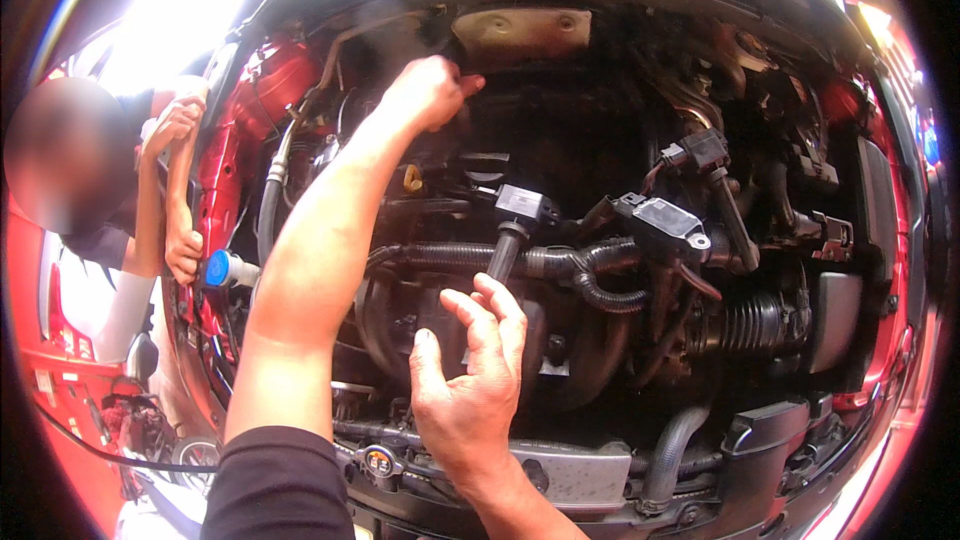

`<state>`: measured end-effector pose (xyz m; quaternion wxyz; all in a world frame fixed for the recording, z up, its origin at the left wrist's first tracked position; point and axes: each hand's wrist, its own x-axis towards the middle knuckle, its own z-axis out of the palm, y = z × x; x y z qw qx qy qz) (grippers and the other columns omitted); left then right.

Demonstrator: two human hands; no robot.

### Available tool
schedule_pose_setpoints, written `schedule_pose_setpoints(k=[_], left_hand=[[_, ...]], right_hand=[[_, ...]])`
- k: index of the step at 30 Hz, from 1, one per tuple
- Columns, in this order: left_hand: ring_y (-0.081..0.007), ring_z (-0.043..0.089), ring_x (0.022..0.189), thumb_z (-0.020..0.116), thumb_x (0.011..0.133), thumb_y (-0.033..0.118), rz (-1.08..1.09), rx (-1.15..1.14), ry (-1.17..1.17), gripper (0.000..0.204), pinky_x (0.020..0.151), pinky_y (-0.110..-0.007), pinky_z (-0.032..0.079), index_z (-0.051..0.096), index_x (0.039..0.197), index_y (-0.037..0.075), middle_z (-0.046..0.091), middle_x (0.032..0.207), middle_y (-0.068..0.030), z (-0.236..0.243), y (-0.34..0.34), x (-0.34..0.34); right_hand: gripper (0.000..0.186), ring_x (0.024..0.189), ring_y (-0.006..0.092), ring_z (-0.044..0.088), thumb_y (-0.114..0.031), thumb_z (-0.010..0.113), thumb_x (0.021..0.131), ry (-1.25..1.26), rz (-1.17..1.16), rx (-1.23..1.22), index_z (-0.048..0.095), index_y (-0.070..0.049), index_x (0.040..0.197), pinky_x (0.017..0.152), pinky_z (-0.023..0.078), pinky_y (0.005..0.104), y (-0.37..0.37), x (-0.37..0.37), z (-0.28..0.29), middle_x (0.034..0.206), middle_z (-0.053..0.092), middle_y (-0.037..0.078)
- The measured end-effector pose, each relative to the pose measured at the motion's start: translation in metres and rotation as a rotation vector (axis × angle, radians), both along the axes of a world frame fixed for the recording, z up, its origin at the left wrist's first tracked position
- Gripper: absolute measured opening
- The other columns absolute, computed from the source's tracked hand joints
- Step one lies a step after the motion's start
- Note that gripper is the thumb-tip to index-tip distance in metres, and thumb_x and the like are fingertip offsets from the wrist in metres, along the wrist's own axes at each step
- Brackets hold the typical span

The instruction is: The person uses a socket wrench to tighten bolts on the engine block of a red car with the hood open. The camera wearer repeatedly reaches into the engine bay to adjust components.

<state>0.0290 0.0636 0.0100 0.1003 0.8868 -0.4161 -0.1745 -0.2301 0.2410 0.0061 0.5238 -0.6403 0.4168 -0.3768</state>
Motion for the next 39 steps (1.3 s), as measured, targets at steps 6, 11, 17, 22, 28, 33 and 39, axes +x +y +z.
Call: schedule_pose_setpoints(k=[6, 11, 17, 22, 28, 33, 39], left_hand=[[-0.0367, 0.069, 0.085, 0.075, 0.084, 0.024, -0.412, 0.089, -0.284, 0.023, 0.076, -0.045, 0.054, 0.072, 0.087, 0.001, 0.07, 0.083, -0.022, 0.008, -0.018, 0.016], [-0.034, 0.069, 0.089, 0.07, 0.077, 0.006, -0.5, 0.015, -0.166, 0.016, 0.078, -0.043, 0.054, 0.072, 0.093, 0.005, 0.072, 0.091, -0.0181, 0.005, -0.009, 0.024], [-0.0355, 0.069, 0.088, 0.068, 0.083, 0.012, -0.56, 0.001, -0.215, 0.012, 0.077, -0.045, 0.054, 0.072, 0.092, 0.004, 0.072, 0.091, -0.0197, 0.001, -0.005, 0.033], [-0.0408, 0.068, 0.093, 0.055, 0.1, 0.035, -0.408, 0.111, -0.409, 0.036, 0.081, -0.05, 0.054, 0.072, 0.094, 0.004, 0.071, 0.094, -0.0236, -0.002, -0.005, 0.01], [-0.0349, 0.07, 0.097, 0.059, 0.096, 0.029, -0.81, -0.164, -0.676, 0.027, 0.084, -0.046, 0.055, 0.075, 0.099, 0.007, 0.072, 0.099, -0.0198, -0.024, 0.011, 0.021], [-0.0342, 0.071, 0.09, 0.058, 0.097, 0.031, -0.828, 0.338, -0.579, 0.029, 0.079, -0.047, 0.057, 0.075, 0.099, 0.008, 0.073, 0.093, -0.0191, -0.01, -0.018, 0.017], [-0.0314, 0.069, 0.071, 0.062, 0.096, 0.043, -0.603, 0.617, -0.339, 0.048, 0.068, -0.045, 0.055, 0.073, 0.089, -0.003, 0.071, 0.074, -0.0142, -0.007, -0.038, 0.037]], right_hand=[[0.039, 0.122, 0.0345, 0.055, -0.003, 0.075, 0.078, 0.004, 0.017, -0.018, 0.066, -0.003, 0.116, 0.103, 0.043, 0.0441, 0.003, 0.001, 0.001, 0.138, 0.051, 0.019], [0.038, 0.122, 0.0344, 0.055, -0.003, 0.074, 0.078, 0.025, 0.027, -0.039, 0.066, -0.002, 0.116, 0.103, 0.042, 0.0437, 0.002, 0.0, 0.003, 0.138, 0.051, 0.019], [0.037, 0.123, 0.0343, 0.055, -0.003, 0.074, 0.079, 0.024, 0.035, -0.011, 0.066, -0.003, 0.115, 0.104, 0.042, 0.044, 0.004, 0.001, 0.003, 0.138, 0.051, 0.019], [0.037, 0.123, 0.0342, 0.054, -0.003, 0.073, 0.079, 0.015, 0.04, -0.015, 0.066, -0.003, 0.115, 0.105, 0.041, 0.0447, 0.003, 0.0, 0.001, 0.138, 0.052, 0.019], [0.037, 0.123, 0.0346, 0.054, -0.003, 0.073, 0.08, 0.004, 0.034, -0.011, 0.066, -0.003, 0.116, 0.104, 0.041, 0.045, 0.003, 0.0, 0.001, 0.137, 0.052, 0.019], [0.036, 0.124, 0.035, 0.054, -0.003, 0.073, 0.08, -0.005, 0.034, -0.014, 0.066, -0.002, 0.116, 0.104, 0.041, 0.0452, 0.003, 0.001, 0.0, 0.137, 0.052, 0.019], [0.036, 0.124, 0.0349, 0.053, -0.003, 0.072, 0.081, -0.031, 0.037, 0.015, 0.066, -0.003, 0.116, 0.104, 0.04, 0.0453, 0.005, 0.001, 0.001, 0.136, 0.052, 0.019]])
